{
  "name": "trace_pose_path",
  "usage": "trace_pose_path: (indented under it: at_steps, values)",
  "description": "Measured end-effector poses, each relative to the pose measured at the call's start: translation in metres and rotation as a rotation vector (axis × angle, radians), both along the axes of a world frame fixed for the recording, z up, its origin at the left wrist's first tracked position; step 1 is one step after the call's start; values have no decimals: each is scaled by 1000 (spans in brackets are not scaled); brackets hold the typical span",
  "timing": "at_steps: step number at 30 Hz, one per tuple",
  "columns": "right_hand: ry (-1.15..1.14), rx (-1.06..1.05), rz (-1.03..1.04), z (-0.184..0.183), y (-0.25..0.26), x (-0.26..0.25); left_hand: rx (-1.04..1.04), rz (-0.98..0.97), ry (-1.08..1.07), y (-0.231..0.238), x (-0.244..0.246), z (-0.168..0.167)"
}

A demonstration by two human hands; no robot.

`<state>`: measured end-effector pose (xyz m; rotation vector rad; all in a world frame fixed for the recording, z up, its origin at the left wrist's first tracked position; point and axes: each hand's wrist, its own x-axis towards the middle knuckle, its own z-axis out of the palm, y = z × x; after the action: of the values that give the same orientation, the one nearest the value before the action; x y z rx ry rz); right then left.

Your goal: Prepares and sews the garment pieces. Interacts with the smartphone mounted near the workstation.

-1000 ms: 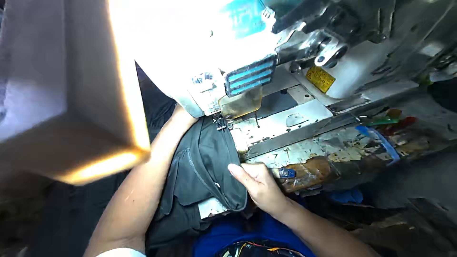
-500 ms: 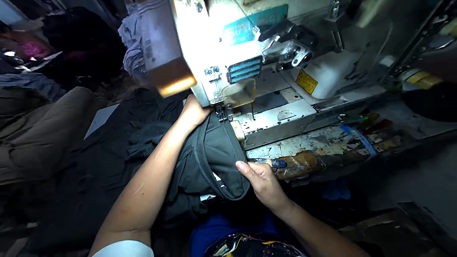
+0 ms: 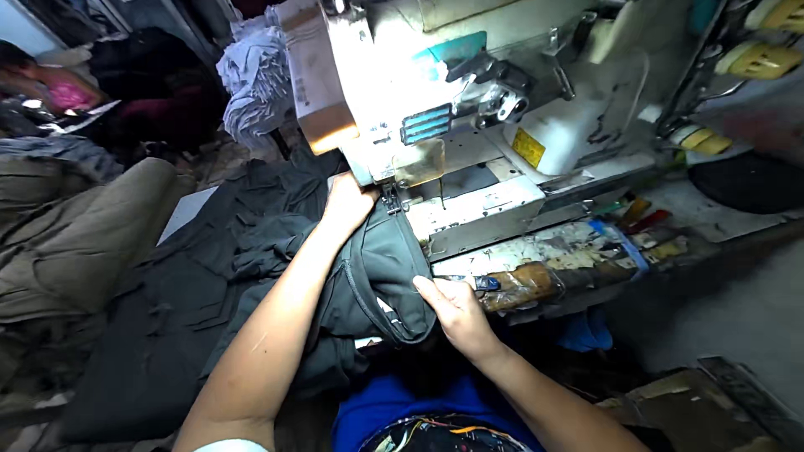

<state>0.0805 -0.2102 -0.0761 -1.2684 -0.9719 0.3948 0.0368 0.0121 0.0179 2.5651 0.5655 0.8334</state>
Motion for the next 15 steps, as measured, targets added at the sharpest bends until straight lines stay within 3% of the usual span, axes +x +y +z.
trace_pose_path:
  at_steps: [7,15]
  values:
    - [-103,62,-9,0,21,9,134,73,72,16,8,-8]
    - [-66,85,-3,-1,14,4,68,64,61,13,9,-4]
